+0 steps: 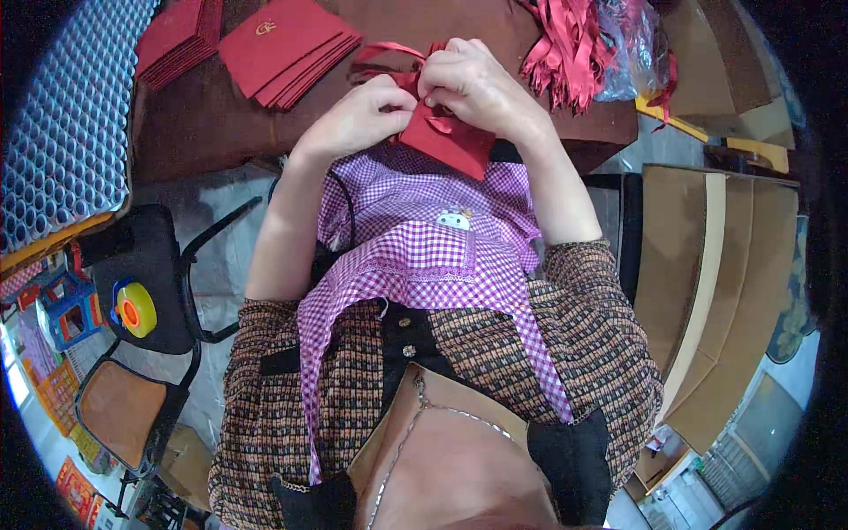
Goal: The person attaches ribbon handles to gift bags by hand, threading the ribbons through slots in the bags and securing them repeatedly.
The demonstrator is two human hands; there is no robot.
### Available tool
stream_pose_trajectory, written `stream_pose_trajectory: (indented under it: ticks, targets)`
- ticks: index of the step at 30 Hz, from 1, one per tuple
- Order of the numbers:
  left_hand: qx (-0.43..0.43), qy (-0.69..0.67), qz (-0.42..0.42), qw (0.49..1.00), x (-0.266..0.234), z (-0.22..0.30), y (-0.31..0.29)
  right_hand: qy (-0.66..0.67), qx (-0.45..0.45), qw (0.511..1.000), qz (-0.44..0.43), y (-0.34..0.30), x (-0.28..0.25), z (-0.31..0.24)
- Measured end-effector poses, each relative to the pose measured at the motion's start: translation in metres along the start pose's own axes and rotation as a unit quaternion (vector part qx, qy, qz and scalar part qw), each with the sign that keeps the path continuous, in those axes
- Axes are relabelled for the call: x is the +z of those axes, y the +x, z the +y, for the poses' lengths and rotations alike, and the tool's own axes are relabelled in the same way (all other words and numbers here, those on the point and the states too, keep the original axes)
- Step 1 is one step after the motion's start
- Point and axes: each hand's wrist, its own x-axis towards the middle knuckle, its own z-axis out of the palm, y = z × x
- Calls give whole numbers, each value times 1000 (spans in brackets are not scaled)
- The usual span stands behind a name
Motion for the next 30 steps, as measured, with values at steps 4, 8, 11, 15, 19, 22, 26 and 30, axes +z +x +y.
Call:
stream_pose_trajectory:
  ticks: [4,8,11,15,19,22,26,30]
  targets:
    - [-31,-117,24,992,8,-2,-1,11,3,1000,-23,-1,-10,-3]
    - [-110,-217,85,966,14,-2,-5,0,15,997,-71,-3,-15,-5]
    - [-58,-141,114,982,18,1,-3,-32,20,995,-88,-2,-19,-7]
    - [19,-35,89,995,15,10,-4,-71,-21,994,-80,-2,-21,-16]
    - [56,-14,96,994,16,13,-2,-73,-27,993,-93,-2,-24,-22]
    - [15,-126,128,984,22,5,-4,-74,-37,991,-106,-1,-26,-22]
    - [-132,-341,215,905,10,-2,-3,-1,-40,984,-172,-10,-22,-25]
    - [-141,-365,228,891,2,-5,-2,21,-20,983,-183,-16,-28,-19]
